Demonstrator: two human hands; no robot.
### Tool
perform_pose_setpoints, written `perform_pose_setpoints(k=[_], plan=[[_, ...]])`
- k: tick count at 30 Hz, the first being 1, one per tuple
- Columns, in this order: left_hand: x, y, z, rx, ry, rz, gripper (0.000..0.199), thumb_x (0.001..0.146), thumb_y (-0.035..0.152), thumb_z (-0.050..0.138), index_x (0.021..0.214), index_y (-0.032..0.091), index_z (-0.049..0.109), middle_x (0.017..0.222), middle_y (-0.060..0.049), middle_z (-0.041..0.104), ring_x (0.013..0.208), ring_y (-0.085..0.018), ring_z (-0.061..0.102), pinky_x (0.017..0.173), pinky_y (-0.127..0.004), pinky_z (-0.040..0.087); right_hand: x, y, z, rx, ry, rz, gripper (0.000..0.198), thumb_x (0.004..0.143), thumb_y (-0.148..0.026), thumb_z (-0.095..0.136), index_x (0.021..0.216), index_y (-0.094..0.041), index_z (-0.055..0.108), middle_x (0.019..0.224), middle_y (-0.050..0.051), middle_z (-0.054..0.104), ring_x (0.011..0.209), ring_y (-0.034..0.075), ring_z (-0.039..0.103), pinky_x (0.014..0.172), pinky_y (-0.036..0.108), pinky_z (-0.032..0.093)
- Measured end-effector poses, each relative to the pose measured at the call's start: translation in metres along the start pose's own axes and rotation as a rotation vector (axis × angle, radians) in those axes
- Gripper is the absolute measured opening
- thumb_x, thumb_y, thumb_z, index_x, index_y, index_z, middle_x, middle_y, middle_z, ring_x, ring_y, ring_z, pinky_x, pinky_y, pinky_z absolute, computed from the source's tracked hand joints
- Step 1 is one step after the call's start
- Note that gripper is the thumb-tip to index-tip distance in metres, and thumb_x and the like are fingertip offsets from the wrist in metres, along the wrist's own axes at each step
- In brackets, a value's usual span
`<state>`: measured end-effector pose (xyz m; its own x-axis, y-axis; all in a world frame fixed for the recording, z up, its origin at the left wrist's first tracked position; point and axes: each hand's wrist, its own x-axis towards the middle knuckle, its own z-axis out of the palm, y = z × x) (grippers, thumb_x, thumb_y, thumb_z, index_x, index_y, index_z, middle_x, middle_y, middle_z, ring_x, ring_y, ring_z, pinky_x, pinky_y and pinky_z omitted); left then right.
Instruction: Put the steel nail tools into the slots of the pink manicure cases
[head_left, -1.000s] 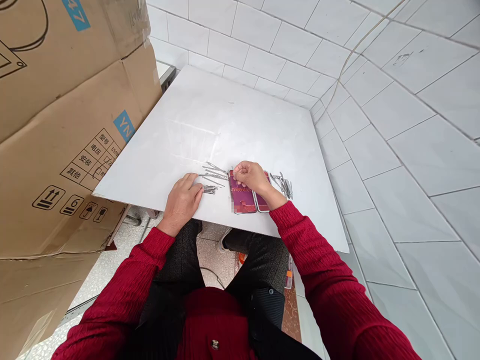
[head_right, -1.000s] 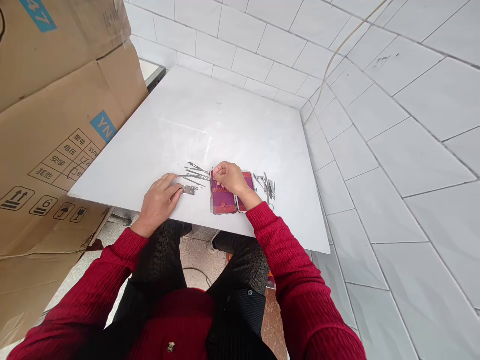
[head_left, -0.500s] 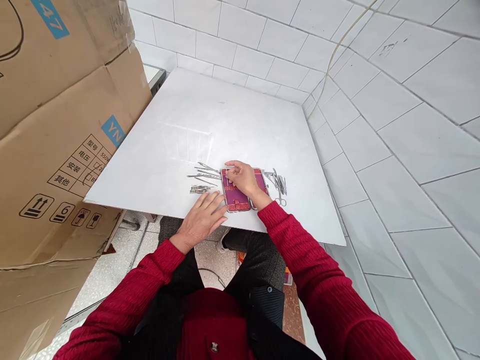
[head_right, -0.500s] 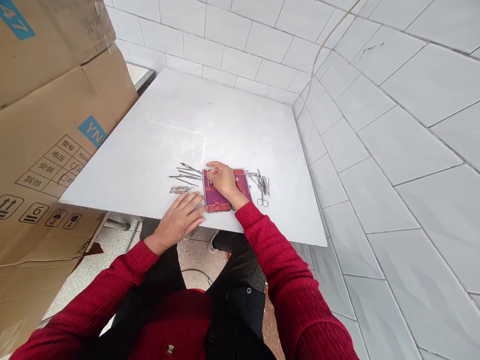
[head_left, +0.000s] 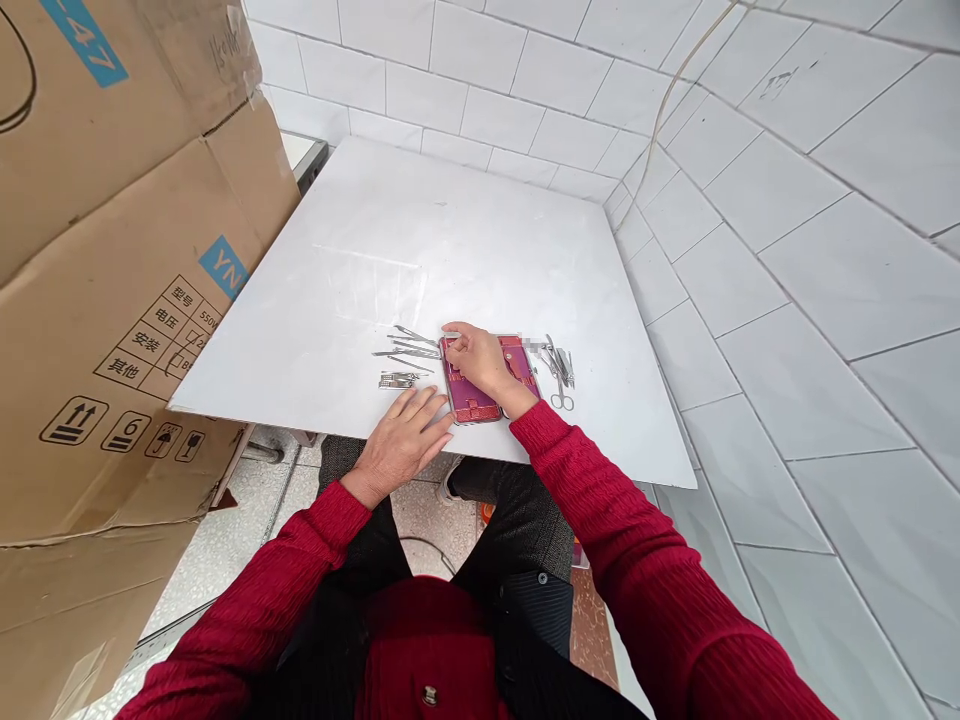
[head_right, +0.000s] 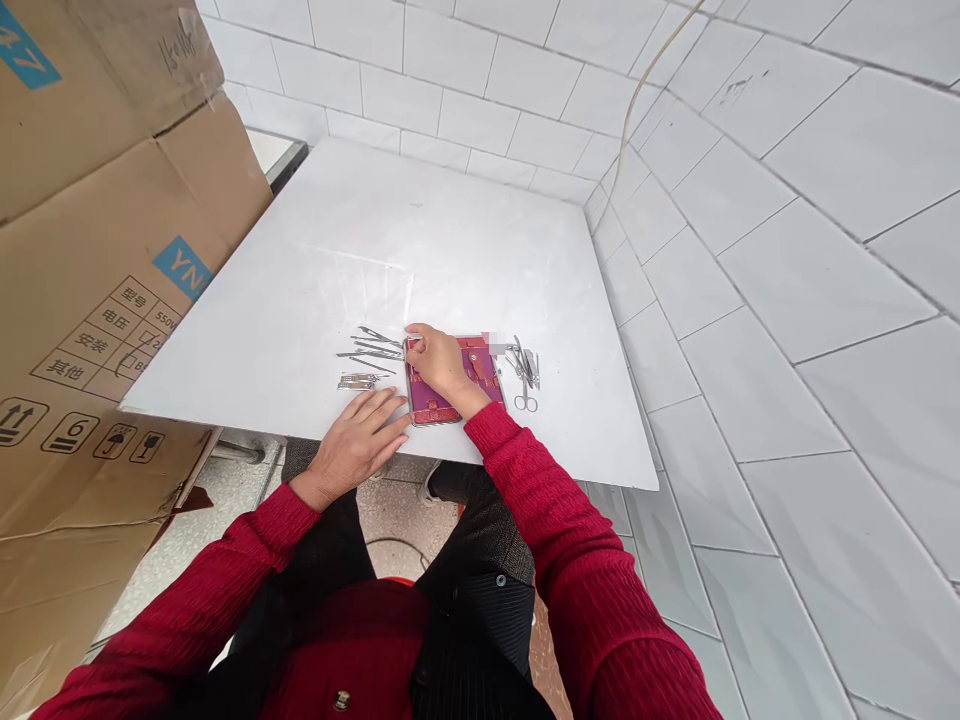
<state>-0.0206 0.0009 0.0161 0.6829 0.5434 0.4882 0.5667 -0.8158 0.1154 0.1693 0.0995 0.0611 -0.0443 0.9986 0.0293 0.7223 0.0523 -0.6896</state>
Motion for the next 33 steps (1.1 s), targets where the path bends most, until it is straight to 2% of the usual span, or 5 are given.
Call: perform_pose_setpoints(k=[5, 9, 14, 22, 33], plan=[[-0.001, -0.001, 0.001, -0.058, 0.006, -0.022, 0.032, 0.102, 0.024, 0.055, 0.132, 0.019, 0.066, 0.14, -0.015, 0.065, 0.142, -0.031, 0.052, 0.12, -0.054, 0.042, -0.007, -0.01, -0.004, -0.247, -0.019, -0.059, 0.039, 0.087, -0.012, 0.05, 0.118, -0.017, 0.074, 0.082, 0.001, 0.074, 0.076, 0.017, 0.065, 0.075, 0.026, 0.046], [-0.001, -0.001, 0.002, -0.066, 0.006, -0.024, 0.032, 0.102, 0.023, 0.056, 0.131, 0.019, 0.066, 0.14, -0.015, 0.065, 0.142, -0.031, 0.052, 0.12, -0.053, 0.042, -0.012, -0.01, -0.003, -0.332, 0.003, -0.101, 0.036, 0.094, -0.014, 0.045, 0.111, -0.017, 0.076, 0.096, 0.006, 0.076, 0.088, 0.02, 0.066, 0.08, 0.027, 0.046], [-0.001, 0.0, 0.002, -0.028, 0.004, -0.016, 0.03, 0.103, 0.022, 0.054, 0.13, 0.019, 0.066, 0.138, -0.014, 0.066, 0.141, -0.03, 0.053, 0.119, -0.053, 0.043, -0.014, -0.004, 0.001, -0.358, 0.021, -0.092, 0.039, 0.099, -0.015, 0.043, 0.123, -0.017, 0.073, 0.114, 0.01, 0.074, 0.105, 0.022, 0.065, 0.091, 0.03, 0.047], [-0.001, 0.0, 0.003, -0.007, 0.004, -0.011, 0.03, 0.103, 0.022, 0.053, 0.129, 0.018, 0.066, 0.137, -0.014, 0.066, 0.139, -0.03, 0.054, 0.118, -0.052, 0.044, -0.028, -0.013, 0.001, -0.456, 0.043, -0.065, 0.037, 0.103, -0.018, 0.042, 0.124, -0.02, 0.073, 0.119, 0.011, 0.071, 0.112, 0.024, 0.062, 0.089, 0.032, 0.047], [-0.001, 0.003, 0.005, 0.031, 0.033, 0.001, 0.028, 0.104, 0.021, 0.051, 0.125, 0.015, 0.067, 0.132, -0.013, 0.069, 0.132, -0.03, 0.059, 0.112, -0.048, 0.049, -0.041, -0.009, 0.001, -0.493, 0.019, -0.152, 0.033, 0.101, -0.015, 0.046, 0.118, -0.017, 0.074, 0.114, 0.012, 0.07, 0.111, 0.025, 0.059, 0.089, 0.032, 0.045]])
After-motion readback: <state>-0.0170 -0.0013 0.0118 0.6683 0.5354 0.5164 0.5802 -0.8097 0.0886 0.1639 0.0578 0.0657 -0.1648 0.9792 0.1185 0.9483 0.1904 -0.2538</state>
